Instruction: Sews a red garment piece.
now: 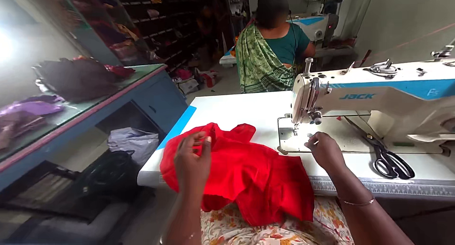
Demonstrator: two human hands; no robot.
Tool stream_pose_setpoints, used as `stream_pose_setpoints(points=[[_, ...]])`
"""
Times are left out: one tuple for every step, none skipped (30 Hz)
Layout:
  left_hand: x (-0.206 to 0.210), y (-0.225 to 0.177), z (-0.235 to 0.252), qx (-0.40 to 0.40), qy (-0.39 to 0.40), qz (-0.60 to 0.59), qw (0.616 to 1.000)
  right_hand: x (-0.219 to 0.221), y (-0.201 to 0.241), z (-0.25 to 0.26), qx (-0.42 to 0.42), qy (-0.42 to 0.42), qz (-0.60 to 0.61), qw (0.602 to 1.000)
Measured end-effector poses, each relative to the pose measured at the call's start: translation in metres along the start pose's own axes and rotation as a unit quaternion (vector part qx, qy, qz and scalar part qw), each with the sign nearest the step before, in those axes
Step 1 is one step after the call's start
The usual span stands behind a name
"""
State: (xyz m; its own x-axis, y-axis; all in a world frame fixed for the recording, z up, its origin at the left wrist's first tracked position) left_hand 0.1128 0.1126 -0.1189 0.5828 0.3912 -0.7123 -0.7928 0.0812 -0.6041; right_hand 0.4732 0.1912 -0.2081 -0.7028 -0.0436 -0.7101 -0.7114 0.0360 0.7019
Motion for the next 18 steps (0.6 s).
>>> stream_pose_setpoints(points=[[-0.002,0.011,0.003,-0.05,0.02,0.016,0.998,0.007,-0.003,0.001,-0.017,0.03,0.011,0.999],[0.002,0.023,0.004,-0.094,0.065,0.034,0.993,0.018,-0.004,0.002,-0.032,0.071,0.013,0.997],[0.008,0.034,0.004,-0.12,0.109,0.049,0.986,0.032,-0.003,0.001,-0.036,0.116,0.001,0.993],[0.016,0.042,0.004,-0.132,0.138,0.054,0.98,0.043,0.0,-0.002,-0.036,0.143,-0.018,0.989],[0.022,0.046,0.003,-0.131,0.154,0.053,0.978,0.051,0.004,-0.006,-0.033,0.157,-0.042,0.986],[0.026,0.046,0.001,-0.121,0.157,0.05,0.979,0.056,0.007,-0.008,-0.031,0.166,-0.059,0.984],[0.027,0.044,-0.001,-0.108,0.144,0.05,0.982,0.059,0.009,-0.008,-0.03,0.177,-0.068,0.981],[0.023,0.042,-0.004,-0.093,0.12,0.049,0.987,0.061,0.01,-0.007,-0.028,0.195,-0.074,0.978],[0.017,0.041,-0.006,-0.079,0.092,0.046,0.992,0.061,0.009,-0.005,-0.029,0.212,-0.069,0.974],[0.01,0.041,-0.007,-0.068,0.071,0.037,0.994,0.06,0.01,-0.004,-0.036,0.222,-0.042,0.973],[0.003,0.041,-0.007,-0.059,0.056,0.022,0.997,0.056,0.012,-0.004,-0.047,0.223,0.001,0.974],[-0.001,0.042,-0.007,-0.05,0.048,0.001,0.998,0.053,0.016,-0.005,-0.055,0.226,0.064,0.971],[-0.003,0.043,-0.007,-0.045,0.051,-0.022,0.997,0.051,0.019,-0.007,-0.057,0.227,0.133,0.963],[-0.002,0.044,-0.007,-0.045,0.062,-0.047,0.996,0.05,0.02,-0.009,-0.055,0.226,0.199,0.952],[0.002,0.046,-0.008,-0.048,0.083,-0.066,0.993,0.049,0.022,-0.01,-0.05,0.22,0.253,0.941],[0.007,0.046,-0.008,-0.049,0.105,-0.076,0.99,0.048,0.023,-0.01,-0.045,0.214,0.286,0.933],[0.013,0.046,-0.008,-0.046,0.116,-0.076,0.989,0.048,0.024,-0.01,-0.041,0.207,0.305,0.929],[0.017,0.046,-0.008,-0.043,0.106,-0.072,0.991,0.047,0.023,-0.01,-0.038,0.196,0.312,0.929]])
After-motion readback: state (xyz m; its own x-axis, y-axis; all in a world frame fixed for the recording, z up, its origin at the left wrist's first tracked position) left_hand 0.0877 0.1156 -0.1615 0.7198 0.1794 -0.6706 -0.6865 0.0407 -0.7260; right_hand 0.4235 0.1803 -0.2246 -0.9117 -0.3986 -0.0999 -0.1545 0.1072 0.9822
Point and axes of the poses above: each hand's wrist, its own z-axis towards the middle knuckle, its own x-axis out of the palm, y = z × x, the point moved 7 cm from there along z, towards the middle knuckle, and after that the axes turned 10 degrees about y, right-handed, at the moved point
